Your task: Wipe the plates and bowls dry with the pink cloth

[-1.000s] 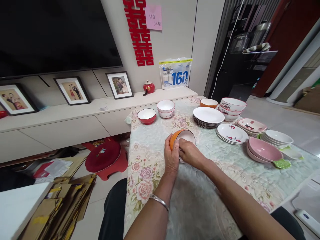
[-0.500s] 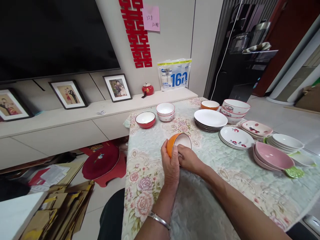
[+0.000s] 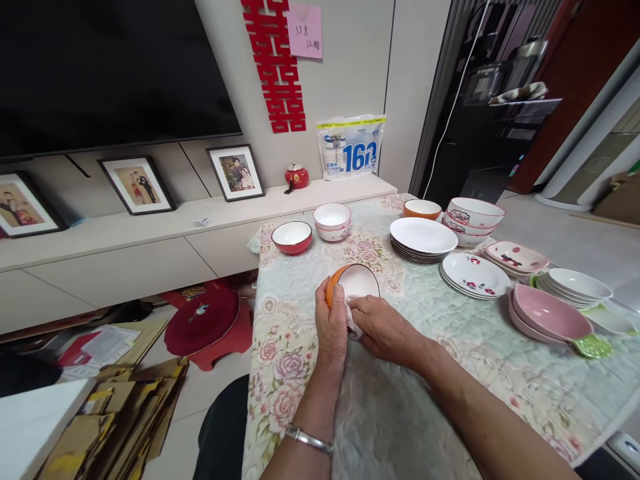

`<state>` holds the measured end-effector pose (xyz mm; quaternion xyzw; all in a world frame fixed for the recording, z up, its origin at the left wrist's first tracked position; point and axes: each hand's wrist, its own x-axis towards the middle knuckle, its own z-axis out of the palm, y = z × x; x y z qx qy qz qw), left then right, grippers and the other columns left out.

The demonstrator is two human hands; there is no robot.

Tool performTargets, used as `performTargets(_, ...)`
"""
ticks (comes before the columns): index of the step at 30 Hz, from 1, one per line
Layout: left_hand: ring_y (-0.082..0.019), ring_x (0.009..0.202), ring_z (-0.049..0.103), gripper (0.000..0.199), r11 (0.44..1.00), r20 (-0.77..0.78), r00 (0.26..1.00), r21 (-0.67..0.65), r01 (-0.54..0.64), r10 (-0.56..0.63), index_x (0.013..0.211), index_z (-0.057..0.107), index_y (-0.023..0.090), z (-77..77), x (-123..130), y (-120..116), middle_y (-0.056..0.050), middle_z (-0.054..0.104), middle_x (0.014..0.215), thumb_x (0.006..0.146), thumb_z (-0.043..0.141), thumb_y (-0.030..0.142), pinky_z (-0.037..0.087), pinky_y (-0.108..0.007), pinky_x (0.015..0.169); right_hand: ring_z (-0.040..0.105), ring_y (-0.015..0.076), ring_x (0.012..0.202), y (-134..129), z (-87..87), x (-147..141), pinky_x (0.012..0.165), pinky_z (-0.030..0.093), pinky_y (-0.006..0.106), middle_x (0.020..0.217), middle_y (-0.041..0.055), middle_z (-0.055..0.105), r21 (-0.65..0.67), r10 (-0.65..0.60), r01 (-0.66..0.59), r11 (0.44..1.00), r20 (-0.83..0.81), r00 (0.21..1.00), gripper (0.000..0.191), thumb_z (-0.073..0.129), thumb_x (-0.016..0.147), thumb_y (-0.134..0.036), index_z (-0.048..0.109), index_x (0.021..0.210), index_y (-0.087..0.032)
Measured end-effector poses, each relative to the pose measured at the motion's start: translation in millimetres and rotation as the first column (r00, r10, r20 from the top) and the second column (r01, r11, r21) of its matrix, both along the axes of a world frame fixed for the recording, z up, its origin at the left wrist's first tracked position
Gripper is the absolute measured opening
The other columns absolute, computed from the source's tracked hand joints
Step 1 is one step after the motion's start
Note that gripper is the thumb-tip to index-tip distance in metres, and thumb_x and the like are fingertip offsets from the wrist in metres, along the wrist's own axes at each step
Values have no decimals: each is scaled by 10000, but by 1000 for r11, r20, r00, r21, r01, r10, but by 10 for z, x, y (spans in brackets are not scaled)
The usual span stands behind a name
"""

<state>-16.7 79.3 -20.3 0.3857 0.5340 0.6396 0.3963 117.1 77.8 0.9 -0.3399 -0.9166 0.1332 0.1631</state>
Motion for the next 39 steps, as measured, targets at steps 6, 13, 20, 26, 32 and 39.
performTargets(6, -275, 1231, 552, 644, 998, 28, 1000, -58, 12, -10, 1350, 462, 169, 44, 43, -18, -147, 572, 1348, 832, 638, 508, 428, -417, 1048, 541, 202, 837, -25, -26, -31, 760, 416, 314, 919, 94, 623, -19, -105, 104, 994, -52, 993, 87, 500, 865, -143, 575, 907, -152)
performTargets(13, -290, 1268, 522, 575, 995, -82, 994, -72, 72, -78, 1328, 477, 145, 136, 88, -67, -171, 545, 1365, 893, 526, 517, 403, -425, 1069, 536, 153, 741, -43, 41, -66, 679, 406, 256, 863, 16, 628, -233, -279, 210, 949, -322, 904, 83, 536, 851, -201, 557, 931, -192)
performTargets(20, -279, 1300, 493, 605, 995, -89, 992, -44, 90, -93, 1357, 441, 144, 88, 51, -25, -175, 523, 1386, 909, 472, 550, 381, -415, 1085, 533, 249, 941, 28, 16, 41, 846, 400, 371, 986, 127, 619, 93, -151, 139, 986, 136, 979, 110, 532, 809, -120, 592, 899, -142)
performTargets(26, -288, 1233, 544, 661, 991, -57, 994, -107, 85, -91, 1369, 428, 132, 153, 96, -59, -176, 551, 1343, 862, 574, 530, 418, -420, 1045, 529, 182, 774, -26, 30, 16, 694, 384, 290, 861, 59, 616, -67, -232, 229, 971, -39, 972, 53, 518, 835, -140, 556, 858, -168)
performTargets(32, -283, 1287, 512, 600, 990, -56, 993, -100, 103, -109, 1356, 466, 178, 208, 137, -99, -146, 544, 1378, 891, 531, 551, 393, -408, 1079, 509, 147, 712, -51, 74, -52, 654, 382, 251, 831, 7, 603, -252, -292, 226, 941, -270, 917, 92, 546, 804, -156, 532, 887, -193)
performTargets(39, -274, 1314, 495, 691, 990, -12, 994, -95, 108, -110, 1417, 372, 170, 42, 59, -16, -173, 500, 1426, 895, 483, 608, 397, -400, 1075, 521, 229, 898, 59, 49, 114, 823, 384, 357, 937, 113, 607, 55, -137, 132, 990, 98, 986, 109, 513, 794, -77, 569, 828, -163)
